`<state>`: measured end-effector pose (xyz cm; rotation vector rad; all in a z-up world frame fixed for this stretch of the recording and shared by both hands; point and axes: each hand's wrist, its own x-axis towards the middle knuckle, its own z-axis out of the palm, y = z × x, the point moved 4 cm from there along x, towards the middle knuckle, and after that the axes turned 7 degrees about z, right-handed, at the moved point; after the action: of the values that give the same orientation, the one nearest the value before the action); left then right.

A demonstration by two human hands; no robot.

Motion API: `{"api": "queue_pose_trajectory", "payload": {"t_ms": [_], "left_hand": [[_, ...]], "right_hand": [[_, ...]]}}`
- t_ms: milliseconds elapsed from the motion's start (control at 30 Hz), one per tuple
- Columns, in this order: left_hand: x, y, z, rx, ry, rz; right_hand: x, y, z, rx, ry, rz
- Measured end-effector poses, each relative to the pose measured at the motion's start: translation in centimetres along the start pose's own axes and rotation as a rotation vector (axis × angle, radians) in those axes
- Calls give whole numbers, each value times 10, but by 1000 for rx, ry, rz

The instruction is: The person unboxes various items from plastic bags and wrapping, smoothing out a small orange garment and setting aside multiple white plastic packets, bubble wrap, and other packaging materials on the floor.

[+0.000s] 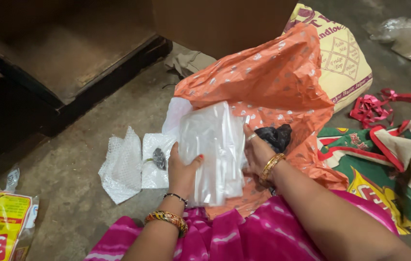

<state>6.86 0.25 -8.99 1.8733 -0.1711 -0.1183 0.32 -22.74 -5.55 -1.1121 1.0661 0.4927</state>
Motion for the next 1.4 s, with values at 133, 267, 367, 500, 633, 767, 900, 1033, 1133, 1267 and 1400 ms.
{"api": "queue_pose_trajectory", "payload": {"t_ms": [133,267,367,500,633,767,900,1033,1133,1267,1400], "left_hand": [[4,0,-1,13,-13,-64],[-4,24,-1,174,-75,-64],[-8,45,-3,282,-122,-92],[-3,69,-5,290,-167,-54],[0,114,2,124,-155,230],[-2,114,22,-363,-191,25],[-15,74,79,107,-338,91],[-32,97,156,430,-320,606],[-46,108,185,364,-383,-58],[-44,133,184,495,-312,-147],[-21,136,150,205,-219,-113]], "right_hand": [[-1,6,14,-90,-95,-17],[6,13,25,-178,-121,-177],[16,17,16,-89,-55,-27],[35,12,7,-14,-103,-244],[10,-32,-57,85,-117,-516],[-90,-56,-133,347,-112,-565],[-150,-62,-182,612,-273,-870],[-135,-53,-225,1110,-84,-914],[-112,-43,-246,1185,43,-772],[-72,-40,-257,1244,78,-629],[-36,-48,-262,1253,14,-640]]}}
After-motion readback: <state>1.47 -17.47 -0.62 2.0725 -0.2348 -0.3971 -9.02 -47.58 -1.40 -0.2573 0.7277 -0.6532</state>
